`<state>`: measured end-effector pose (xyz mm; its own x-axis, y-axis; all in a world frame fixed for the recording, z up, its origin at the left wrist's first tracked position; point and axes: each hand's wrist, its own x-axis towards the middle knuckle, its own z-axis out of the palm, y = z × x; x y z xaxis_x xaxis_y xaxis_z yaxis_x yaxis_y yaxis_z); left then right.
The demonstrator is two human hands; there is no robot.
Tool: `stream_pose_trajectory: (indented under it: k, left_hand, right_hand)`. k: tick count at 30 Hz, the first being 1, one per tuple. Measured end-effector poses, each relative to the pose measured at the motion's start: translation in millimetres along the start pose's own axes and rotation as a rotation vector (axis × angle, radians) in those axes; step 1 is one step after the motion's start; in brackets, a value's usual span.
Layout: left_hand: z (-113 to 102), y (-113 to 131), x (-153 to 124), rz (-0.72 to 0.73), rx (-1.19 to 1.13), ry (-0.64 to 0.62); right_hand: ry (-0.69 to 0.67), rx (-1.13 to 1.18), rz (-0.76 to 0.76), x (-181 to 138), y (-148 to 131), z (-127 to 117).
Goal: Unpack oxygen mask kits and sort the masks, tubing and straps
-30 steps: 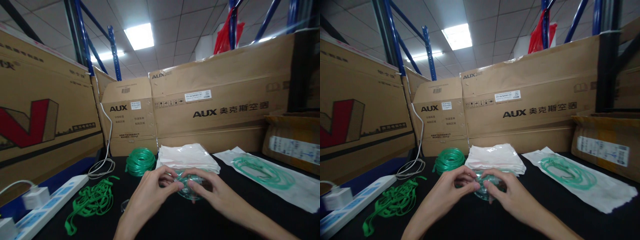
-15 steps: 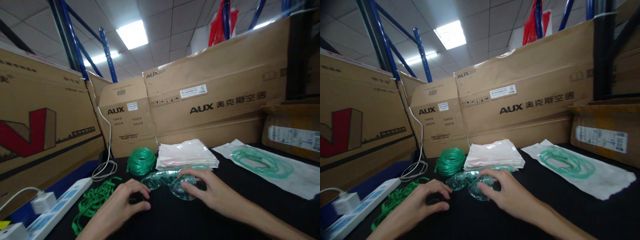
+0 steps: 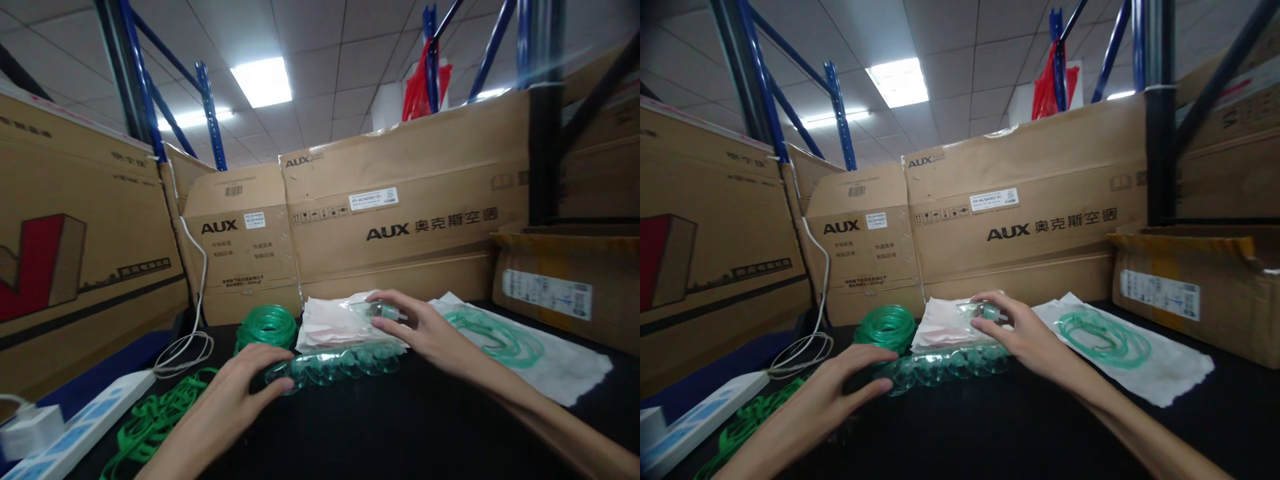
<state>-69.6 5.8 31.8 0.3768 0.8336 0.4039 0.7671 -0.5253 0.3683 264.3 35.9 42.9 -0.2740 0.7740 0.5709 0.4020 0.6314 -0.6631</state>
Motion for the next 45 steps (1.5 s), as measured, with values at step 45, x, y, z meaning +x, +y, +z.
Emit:
stream_pose_trajectory:
  k: [45]
  left_hand:
    - [117, 38, 91, 0.436, -0.174, -0.011]
  right_hand:
    - [0.064, -0.43, 0.115, -56, 53, -36]
